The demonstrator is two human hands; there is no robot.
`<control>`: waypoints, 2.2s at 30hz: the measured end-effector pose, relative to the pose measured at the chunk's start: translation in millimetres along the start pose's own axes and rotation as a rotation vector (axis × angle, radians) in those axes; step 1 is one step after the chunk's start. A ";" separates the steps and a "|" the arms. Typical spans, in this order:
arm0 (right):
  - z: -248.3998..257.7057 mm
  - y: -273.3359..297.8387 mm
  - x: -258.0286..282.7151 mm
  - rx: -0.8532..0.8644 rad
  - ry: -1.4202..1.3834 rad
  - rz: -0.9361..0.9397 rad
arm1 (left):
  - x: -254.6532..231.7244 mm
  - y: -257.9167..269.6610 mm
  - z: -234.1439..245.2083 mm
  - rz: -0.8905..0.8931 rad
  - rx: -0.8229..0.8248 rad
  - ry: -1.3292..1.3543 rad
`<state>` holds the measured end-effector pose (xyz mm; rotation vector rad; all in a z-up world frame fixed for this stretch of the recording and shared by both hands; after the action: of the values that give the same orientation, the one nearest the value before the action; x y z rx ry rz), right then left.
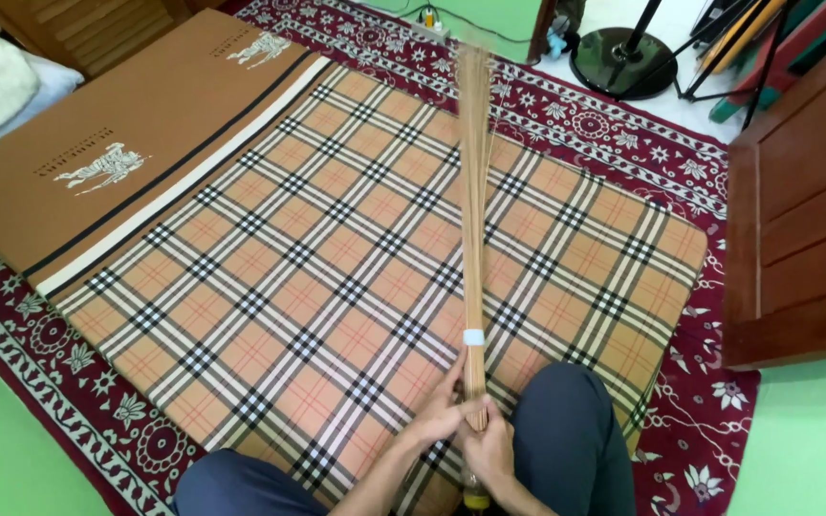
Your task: The person sweeps a plaid mattress and the surrounding rug using a traditional straw broom. They move the broom back and forth across the mattress surface and then sweep the rug edges and corners.
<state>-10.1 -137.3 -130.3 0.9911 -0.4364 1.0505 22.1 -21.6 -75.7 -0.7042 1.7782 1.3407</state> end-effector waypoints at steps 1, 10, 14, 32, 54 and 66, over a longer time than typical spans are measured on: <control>-3.3 -6.6 -7.7 -0.004 0.002 0.003 | -4.9 0.9 -2.3 -0.004 0.002 0.001; 6.1 -1.3 52.6 -0.066 -0.065 0.495 | -25.8 23.2 6.4 -0.341 -0.144 -0.033; -12.1 -5.7 52.8 0.067 -0.043 0.454 | -5.5 20.4 17.3 -0.290 -0.220 0.150; 8.3 -20.0 -14.5 -0.133 -0.107 0.100 | -32.0 0.7 -27.8 -0.156 -0.023 -0.034; -131.3 -13.4 -8.4 0.693 0.538 0.417 | 132.4 56.3 127.7 0.100 -0.737 0.116; -81.4 -17.0 30.4 0.403 0.175 0.451 | -0.4 38.0 100.1 -0.189 -0.529 -0.072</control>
<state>7.5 -55.2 -158.5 1.1714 -0.3145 1.6647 17.5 85.1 -69.1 -1.0611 1.2645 1.6947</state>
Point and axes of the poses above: each hand's wrist, its own y-axis away from the middle knuckle, its own z-axis out of the back of the hand, x = y × z, the point moved 7 cm from there along -y, towards the middle knuckle, and after that the axes turned 6 degrees about y, right-handed, at the moved point
